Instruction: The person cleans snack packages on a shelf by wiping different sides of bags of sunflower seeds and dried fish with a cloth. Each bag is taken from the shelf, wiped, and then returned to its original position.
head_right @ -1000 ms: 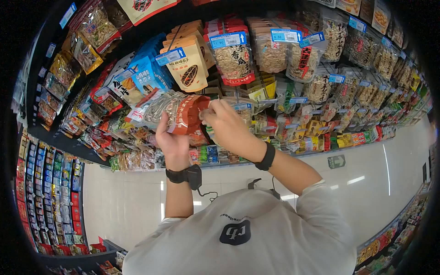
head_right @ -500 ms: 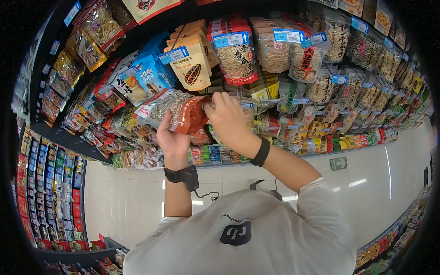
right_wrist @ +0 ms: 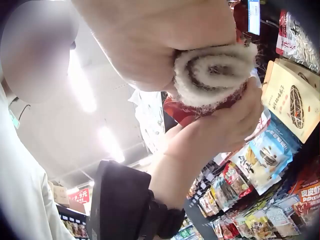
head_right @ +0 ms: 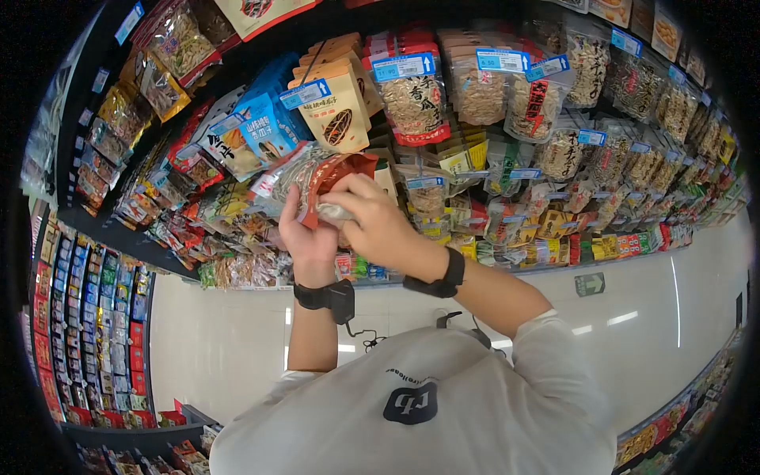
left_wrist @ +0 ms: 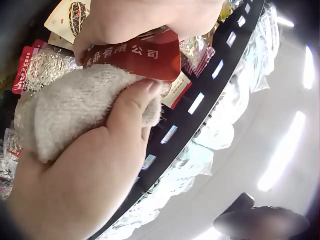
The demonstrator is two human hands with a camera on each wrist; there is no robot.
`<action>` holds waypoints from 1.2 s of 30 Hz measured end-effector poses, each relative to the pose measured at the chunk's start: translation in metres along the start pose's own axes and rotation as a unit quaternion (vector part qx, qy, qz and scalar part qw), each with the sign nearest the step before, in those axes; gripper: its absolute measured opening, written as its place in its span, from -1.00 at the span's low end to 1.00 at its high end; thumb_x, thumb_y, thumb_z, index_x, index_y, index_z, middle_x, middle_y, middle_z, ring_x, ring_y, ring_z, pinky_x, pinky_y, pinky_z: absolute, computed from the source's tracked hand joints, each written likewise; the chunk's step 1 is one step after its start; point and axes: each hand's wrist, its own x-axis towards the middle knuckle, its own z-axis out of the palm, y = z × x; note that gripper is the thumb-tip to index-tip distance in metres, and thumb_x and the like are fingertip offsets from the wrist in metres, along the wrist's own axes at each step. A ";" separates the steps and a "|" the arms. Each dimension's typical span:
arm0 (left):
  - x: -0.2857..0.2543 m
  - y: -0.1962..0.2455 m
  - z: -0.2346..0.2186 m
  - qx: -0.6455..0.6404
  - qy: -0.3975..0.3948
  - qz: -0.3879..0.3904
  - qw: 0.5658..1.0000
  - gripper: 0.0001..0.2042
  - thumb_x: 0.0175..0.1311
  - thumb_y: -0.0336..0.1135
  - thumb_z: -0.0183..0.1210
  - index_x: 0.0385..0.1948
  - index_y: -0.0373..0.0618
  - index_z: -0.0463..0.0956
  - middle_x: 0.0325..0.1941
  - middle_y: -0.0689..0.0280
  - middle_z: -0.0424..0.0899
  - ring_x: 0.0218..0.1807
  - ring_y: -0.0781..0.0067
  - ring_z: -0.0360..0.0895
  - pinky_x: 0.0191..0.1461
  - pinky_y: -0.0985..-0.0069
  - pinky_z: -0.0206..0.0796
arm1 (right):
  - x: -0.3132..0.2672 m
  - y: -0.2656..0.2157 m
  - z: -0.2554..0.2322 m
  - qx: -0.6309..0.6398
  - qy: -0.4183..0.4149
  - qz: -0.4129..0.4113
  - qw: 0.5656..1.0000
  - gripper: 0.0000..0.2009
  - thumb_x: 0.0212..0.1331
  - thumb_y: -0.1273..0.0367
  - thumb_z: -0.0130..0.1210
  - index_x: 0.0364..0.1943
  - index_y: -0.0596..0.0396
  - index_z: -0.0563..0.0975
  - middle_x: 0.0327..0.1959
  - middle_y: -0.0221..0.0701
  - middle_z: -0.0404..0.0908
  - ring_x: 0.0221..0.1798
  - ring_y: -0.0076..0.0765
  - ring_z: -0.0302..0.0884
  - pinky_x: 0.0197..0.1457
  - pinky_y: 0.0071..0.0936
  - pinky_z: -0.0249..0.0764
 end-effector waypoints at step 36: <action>-0.004 0.002 0.006 0.021 0.018 -0.070 0.997 -0.59 0.46 -0.24 0.01 0.23 -0.29 0.29 0.25 0.01 0.47 0.31 0.05 0.42 0.44 0.03 0.20 | -0.001 0.024 -0.049 -0.144 0.127 -0.044 0.981 -0.66 -0.05 0.66 0.13 -0.13 0.09 0.61 -0.03 -0.21 0.52 0.02 0.03 0.46 0.07 -0.16 0.42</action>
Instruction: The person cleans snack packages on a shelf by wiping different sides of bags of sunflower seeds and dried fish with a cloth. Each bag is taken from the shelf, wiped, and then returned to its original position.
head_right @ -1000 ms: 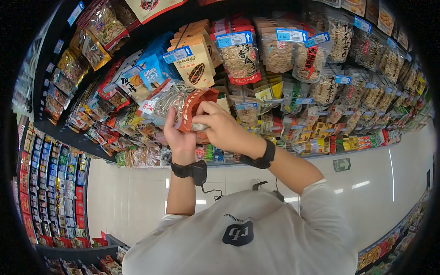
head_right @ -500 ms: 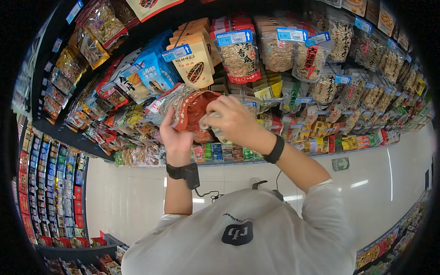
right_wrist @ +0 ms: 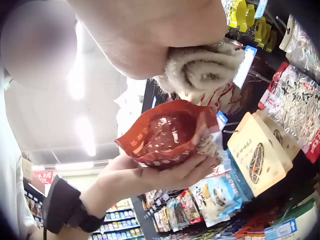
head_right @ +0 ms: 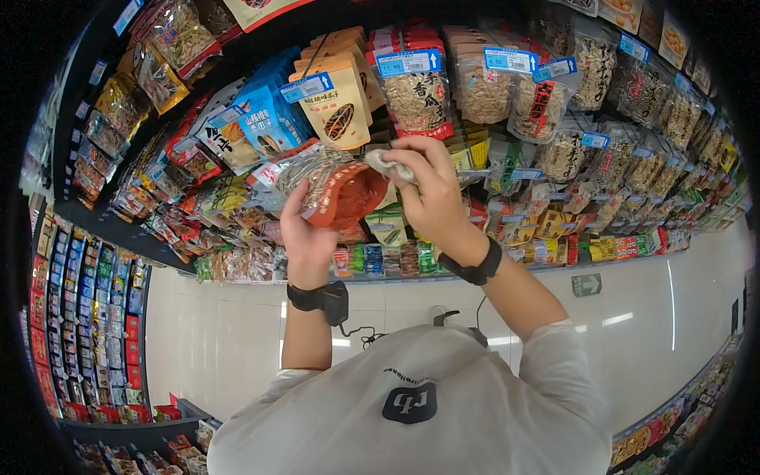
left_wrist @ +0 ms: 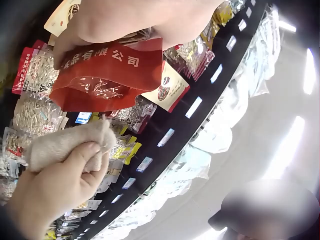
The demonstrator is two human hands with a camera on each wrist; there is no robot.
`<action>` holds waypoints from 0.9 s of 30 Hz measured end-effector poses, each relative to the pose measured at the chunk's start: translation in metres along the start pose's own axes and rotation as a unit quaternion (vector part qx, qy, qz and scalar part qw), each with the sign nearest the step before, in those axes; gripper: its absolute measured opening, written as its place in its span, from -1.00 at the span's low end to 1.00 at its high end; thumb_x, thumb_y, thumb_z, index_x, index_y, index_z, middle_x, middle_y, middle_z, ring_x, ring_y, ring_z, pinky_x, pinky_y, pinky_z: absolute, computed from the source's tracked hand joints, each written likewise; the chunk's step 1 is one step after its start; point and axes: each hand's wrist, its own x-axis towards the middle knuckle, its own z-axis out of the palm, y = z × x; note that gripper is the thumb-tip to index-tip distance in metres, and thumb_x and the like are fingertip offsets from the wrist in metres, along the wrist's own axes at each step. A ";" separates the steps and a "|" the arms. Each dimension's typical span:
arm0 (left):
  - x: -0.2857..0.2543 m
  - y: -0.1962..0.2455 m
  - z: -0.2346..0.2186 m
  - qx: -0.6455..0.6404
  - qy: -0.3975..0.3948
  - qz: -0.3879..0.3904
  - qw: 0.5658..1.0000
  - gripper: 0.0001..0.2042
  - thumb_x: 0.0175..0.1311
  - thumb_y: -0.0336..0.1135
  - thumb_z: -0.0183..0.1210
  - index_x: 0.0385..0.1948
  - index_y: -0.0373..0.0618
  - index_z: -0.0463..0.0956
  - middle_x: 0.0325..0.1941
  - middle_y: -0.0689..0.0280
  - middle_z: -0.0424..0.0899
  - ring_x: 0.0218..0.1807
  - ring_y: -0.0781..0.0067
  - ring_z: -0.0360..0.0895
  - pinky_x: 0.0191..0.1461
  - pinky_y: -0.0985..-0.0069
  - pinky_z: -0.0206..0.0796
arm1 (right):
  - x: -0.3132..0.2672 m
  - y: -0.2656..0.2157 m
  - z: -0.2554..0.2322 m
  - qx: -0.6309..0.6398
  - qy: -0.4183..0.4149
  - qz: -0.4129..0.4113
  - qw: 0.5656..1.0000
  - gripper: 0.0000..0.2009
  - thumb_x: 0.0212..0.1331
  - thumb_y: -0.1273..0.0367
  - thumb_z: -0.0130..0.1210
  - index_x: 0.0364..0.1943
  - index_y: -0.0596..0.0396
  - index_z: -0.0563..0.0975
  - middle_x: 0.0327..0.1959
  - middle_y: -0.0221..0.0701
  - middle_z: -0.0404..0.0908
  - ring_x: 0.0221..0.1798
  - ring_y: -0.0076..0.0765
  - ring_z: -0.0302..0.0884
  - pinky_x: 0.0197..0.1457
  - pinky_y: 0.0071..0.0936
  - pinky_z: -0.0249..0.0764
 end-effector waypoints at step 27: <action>0.014 -0.006 -0.024 0.200 -0.138 -0.020 0.970 -0.43 0.44 -0.23 0.15 0.39 -0.19 0.15 0.31 0.20 0.44 0.29 0.37 0.44 0.30 0.27 0.38 | -0.047 0.056 0.005 0.589 -0.122 0.409 0.686 -0.33 0.26 0.34 0.12 0.43 0.26 0.17 0.25 -0.24 0.45 0.23 -0.39 0.47 0.28 -0.39 0.42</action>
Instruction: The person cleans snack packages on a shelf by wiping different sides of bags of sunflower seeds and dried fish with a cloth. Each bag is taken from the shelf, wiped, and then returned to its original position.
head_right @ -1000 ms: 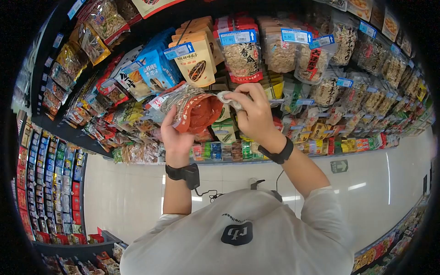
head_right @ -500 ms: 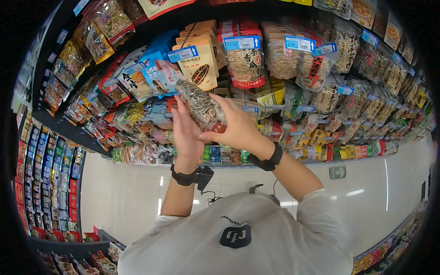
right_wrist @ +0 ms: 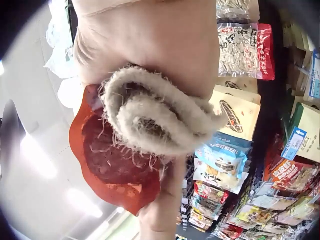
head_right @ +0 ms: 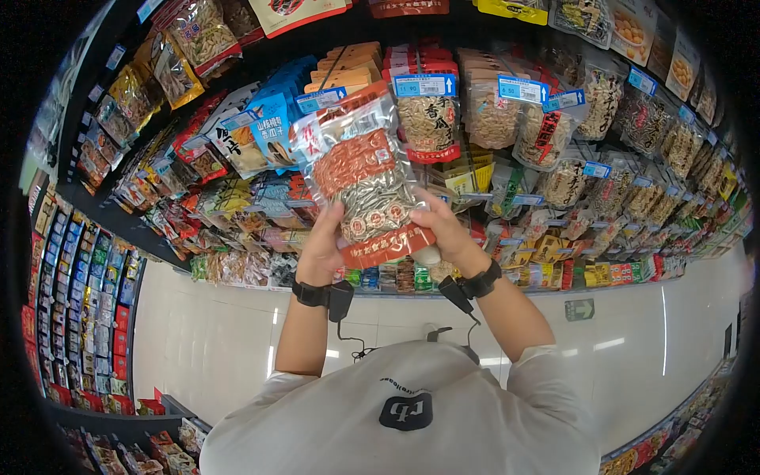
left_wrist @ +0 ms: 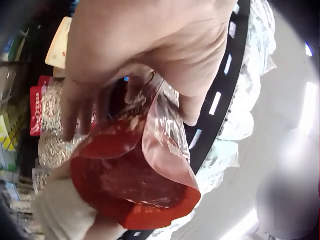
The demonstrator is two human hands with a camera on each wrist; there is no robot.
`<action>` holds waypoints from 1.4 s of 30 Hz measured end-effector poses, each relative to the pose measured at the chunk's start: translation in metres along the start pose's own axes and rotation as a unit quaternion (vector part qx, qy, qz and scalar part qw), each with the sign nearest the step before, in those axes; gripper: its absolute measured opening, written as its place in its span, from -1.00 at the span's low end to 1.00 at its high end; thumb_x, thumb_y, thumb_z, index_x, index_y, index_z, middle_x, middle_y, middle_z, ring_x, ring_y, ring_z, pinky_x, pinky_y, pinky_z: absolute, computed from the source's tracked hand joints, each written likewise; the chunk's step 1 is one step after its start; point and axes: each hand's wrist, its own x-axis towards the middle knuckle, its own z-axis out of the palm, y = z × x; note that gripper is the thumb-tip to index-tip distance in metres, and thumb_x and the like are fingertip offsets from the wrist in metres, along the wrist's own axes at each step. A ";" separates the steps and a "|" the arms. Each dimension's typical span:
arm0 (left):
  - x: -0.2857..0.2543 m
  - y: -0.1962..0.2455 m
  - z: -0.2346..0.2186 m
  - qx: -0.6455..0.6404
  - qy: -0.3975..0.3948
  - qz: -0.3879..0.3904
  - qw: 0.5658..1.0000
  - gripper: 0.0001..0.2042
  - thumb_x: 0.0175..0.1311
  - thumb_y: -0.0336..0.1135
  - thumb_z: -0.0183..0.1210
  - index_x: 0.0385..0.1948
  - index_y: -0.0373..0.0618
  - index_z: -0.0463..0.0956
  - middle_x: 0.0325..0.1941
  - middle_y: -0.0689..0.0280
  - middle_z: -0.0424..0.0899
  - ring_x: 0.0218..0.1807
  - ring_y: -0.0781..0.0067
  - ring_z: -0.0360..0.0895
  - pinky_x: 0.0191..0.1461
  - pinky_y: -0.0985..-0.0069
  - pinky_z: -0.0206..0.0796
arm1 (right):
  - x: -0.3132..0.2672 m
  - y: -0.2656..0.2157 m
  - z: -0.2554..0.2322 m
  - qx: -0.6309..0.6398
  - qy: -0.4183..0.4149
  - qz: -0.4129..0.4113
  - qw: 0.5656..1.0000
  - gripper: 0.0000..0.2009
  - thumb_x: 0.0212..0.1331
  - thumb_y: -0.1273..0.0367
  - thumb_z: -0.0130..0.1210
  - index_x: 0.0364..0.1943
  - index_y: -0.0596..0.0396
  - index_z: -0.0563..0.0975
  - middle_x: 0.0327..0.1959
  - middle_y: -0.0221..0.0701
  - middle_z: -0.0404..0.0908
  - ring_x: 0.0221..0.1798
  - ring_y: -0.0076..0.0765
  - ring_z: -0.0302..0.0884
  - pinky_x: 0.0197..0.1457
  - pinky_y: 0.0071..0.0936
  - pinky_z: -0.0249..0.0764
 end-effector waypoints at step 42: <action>-0.026 -0.038 0.002 0.463 -0.051 0.060 0.883 -0.22 0.20 -0.33 0.35 0.40 -0.37 0.08 0.38 -0.01 0.35 0.39 0.24 0.31 0.46 0.36 0.09 | 0.046 -0.065 0.031 -0.679 0.076 -0.381 0.623 -0.66 -0.02 0.57 0.17 -0.07 0.11 0.62 -0.18 -0.22 0.52 -0.01 0.00 0.44 0.06 -0.17 0.43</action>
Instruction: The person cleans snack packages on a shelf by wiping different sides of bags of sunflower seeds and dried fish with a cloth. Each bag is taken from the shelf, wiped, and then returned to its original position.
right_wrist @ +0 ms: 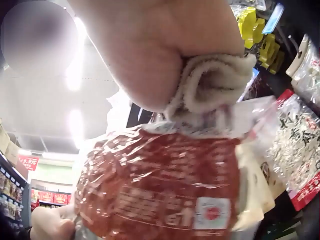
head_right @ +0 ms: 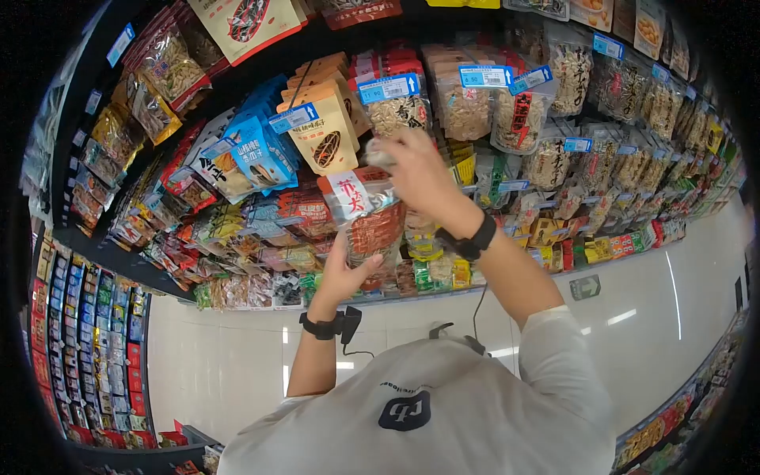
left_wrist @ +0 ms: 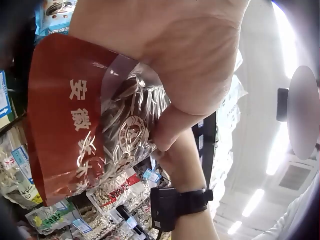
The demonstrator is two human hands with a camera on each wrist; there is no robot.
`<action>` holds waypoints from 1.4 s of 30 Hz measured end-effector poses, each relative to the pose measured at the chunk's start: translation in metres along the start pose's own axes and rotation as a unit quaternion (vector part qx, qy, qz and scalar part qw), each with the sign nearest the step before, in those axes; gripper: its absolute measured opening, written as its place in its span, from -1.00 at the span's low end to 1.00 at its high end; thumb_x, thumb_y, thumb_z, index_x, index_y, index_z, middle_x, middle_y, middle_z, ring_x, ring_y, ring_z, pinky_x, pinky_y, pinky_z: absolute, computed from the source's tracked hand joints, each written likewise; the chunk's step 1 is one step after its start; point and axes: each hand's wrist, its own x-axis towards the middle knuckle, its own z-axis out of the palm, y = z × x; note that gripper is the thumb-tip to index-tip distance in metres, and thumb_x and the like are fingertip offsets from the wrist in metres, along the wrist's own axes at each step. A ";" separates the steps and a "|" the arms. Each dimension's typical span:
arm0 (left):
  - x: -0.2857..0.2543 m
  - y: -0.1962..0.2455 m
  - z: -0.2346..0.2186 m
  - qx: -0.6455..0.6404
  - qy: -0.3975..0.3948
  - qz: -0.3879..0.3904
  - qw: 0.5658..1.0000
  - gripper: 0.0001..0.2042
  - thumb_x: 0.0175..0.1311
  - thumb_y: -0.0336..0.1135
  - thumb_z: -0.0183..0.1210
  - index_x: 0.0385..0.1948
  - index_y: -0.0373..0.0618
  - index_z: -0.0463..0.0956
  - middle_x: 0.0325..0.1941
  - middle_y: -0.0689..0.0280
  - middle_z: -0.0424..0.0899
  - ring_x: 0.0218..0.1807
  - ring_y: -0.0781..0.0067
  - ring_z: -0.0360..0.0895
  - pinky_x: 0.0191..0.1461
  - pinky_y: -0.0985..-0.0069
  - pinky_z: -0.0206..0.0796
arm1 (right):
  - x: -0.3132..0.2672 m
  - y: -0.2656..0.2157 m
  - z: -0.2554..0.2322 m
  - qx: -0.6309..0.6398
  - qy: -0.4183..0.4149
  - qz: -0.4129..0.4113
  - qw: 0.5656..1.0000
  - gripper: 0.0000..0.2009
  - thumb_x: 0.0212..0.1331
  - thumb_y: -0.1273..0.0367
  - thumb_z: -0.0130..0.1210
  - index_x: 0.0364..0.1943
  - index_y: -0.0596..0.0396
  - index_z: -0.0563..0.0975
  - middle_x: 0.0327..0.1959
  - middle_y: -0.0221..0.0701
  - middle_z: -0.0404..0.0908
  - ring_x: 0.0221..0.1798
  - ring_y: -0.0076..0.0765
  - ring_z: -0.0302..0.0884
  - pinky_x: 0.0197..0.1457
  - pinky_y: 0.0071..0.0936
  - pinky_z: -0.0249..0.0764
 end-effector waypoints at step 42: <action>-0.004 0.004 0.006 -0.244 0.057 -0.035 0.968 -0.37 0.27 -0.42 0.30 0.31 -0.27 0.14 0.30 0.18 0.40 0.29 0.36 0.37 0.39 0.34 0.21 | -0.043 -0.024 0.010 0.095 0.172 0.127 0.972 -0.60 -0.09 0.68 0.01 -0.09 0.14 0.56 -0.10 -0.19 0.44 0.02 0.00 0.41 0.06 -0.16 0.40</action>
